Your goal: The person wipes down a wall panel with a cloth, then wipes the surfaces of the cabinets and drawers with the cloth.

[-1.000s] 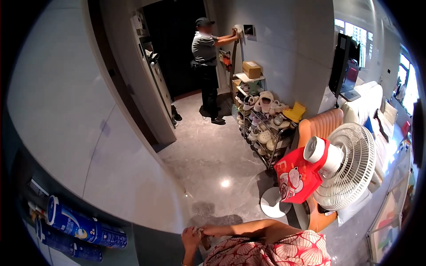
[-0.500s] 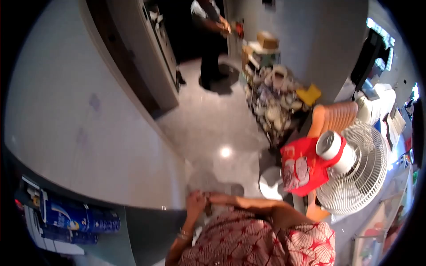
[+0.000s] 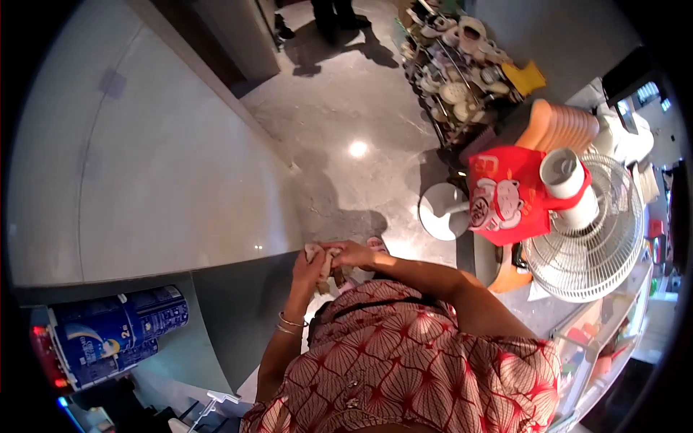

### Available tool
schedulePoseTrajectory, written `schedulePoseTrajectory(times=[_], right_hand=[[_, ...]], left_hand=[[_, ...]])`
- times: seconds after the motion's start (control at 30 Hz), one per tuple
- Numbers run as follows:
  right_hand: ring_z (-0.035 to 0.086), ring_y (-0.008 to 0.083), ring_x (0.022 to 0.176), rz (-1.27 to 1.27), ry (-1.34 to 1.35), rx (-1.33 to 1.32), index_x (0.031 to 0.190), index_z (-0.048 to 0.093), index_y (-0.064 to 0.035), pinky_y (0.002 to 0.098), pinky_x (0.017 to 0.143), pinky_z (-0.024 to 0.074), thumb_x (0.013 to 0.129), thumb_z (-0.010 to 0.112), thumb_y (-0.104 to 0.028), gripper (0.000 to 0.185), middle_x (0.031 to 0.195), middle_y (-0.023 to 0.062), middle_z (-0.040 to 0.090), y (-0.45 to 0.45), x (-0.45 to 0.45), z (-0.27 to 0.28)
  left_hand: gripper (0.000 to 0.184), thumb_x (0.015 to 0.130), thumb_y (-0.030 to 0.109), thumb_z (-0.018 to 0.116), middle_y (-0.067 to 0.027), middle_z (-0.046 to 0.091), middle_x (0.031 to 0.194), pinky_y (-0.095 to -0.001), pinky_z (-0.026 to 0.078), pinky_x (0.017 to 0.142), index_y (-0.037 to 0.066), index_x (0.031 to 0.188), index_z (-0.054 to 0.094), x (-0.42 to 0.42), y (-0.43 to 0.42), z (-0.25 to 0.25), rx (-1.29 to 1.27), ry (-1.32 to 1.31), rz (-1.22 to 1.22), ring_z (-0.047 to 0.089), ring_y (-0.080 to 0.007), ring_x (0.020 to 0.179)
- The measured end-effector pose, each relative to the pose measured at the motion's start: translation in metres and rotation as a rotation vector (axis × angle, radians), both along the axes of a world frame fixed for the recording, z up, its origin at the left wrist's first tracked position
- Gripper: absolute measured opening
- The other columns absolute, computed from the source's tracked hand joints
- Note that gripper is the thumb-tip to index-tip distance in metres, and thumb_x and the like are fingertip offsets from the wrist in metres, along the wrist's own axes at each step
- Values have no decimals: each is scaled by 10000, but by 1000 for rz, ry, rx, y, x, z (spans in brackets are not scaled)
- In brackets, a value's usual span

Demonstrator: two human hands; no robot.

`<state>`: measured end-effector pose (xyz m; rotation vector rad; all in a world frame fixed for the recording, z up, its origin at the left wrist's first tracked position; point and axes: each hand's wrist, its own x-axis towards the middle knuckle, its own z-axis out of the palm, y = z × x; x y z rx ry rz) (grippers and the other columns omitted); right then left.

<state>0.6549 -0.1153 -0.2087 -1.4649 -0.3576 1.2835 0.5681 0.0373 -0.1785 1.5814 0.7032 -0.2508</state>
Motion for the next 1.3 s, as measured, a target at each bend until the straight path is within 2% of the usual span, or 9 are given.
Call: schedulePoseTrajectory(times=[0.13,0.47,0.67,0.8,0.83,0.87,1.07,1.17,1.3], right_hand=[[513,154,1028,9,-128,131,1378,346,-84,246,882,406,723,684,-136,738,1213,94,530,2,-10,-14],[304,236,1277,109,137,186,1442,87,-85,321,1010,292,791,655,-415,924,1402,172,307,1,17,37],[319,225,1268,161,217,190,1434,81,-46,314,1033,272,795,670,-365,926,1400,173,298,-3,23,23],[378,217,1219,254,167,100,1389,228,-16,308,1031,284,767,693,-212,801,1327,142,385,-2,22,52],[562,221,1028,334,46,191,1366,220,-6,304,858,458,799,671,-153,739,1187,180,514,-1,23,31],[384,221,1211,318,163,110,1343,306,-26,325,1017,311,717,698,-130,746,1306,129,406,4,18,62],[469,218,1127,556,66,-24,1326,318,-32,297,895,418,751,673,-81,677,1268,101,451,43,-3,46],[507,233,1082,633,166,23,1320,326,-27,308,841,441,782,664,-137,644,1242,103,484,56,-30,12],[513,236,1073,924,33,-15,1311,340,-24,316,839,444,781,666,-164,638,1231,114,495,93,-75,5]], left_hand=[[330,810,237,619,-117,637,900,-301,473,702,-44,980,591,-8,11,-19,-80,10,153,599,-169,807],[211,885,78,517,-78,602,967,-265,491,683,-20,1070,544,15,11,-12,78,-180,209,578,-144,808],[314,848,142,544,-150,588,1038,-305,462,780,-27,1112,528,20,-1,-14,74,-180,272,566,-233,922],[365,778,250,560,-200,577,1098,-402,372,937,49,1080,595,16,-22,6,438,30,61,472,-336,1109],[290,697,235,574,-185,584,1085,-384,379,924,96,943,636,9,-26,-13,740,-213,-111,484,-317,1086],[225,616,220,587,-170,592,1073,-367,386,912,144,806,678,3,-30,-31,1104,-447,-219,497,-298,1064],[261,680,245,619,-149,582,918,-399,433,795,42,843,612,-18,-25,-13,570,-86,400,515,-329,935],[303,655,230,656,-169,576,914,-432,441,789,21,863,588,-65,-27,-12,755,130,27,516,-358,924],[253,657,194,672,-188,579,854,-444,440,780,22,823,589,-138,-37,2,598,69,688,518,-378,918]])
